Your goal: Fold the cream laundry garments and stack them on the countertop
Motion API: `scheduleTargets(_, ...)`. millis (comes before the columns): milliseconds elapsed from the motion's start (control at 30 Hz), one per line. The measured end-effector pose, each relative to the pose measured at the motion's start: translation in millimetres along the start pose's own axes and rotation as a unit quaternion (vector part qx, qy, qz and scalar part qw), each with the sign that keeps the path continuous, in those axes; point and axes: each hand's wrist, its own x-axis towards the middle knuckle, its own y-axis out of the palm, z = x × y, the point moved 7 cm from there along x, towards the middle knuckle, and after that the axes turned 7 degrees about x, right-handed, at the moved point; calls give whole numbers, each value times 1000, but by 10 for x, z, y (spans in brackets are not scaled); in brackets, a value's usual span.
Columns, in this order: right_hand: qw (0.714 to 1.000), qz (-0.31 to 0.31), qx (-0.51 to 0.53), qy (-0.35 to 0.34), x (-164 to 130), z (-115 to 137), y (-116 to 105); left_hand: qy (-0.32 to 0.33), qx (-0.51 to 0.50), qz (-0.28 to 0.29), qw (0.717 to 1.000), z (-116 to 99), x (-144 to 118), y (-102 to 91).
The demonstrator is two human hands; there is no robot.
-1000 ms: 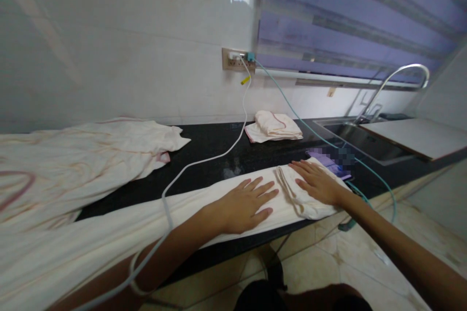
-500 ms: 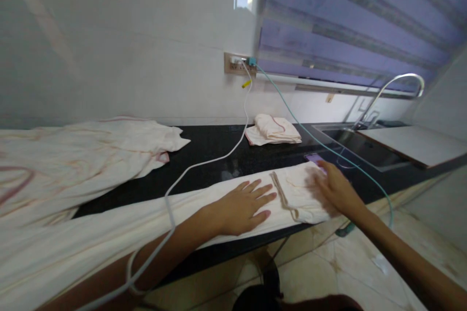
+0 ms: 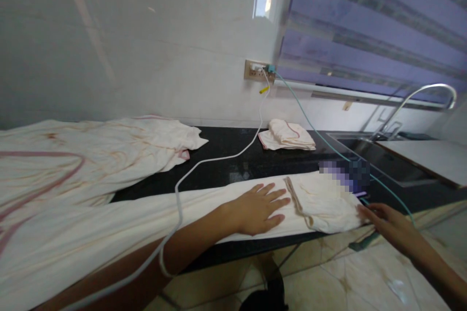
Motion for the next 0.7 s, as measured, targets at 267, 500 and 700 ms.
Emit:
scheduleTargets(267, 972, 123, 189, 69, 102, 39, 126, 1, -10, 1, 1000, -12, -8, -18)
scheduleTargets(500, 924, -42, 365, 107, 43, 197, 39, -19, -16, -71, 997, -32, 35, -85)
scheduleTargets(700, 858, -110, 497, 66, -242, 946, 25, -63, -270, -228, 933, 40, 96, -322)
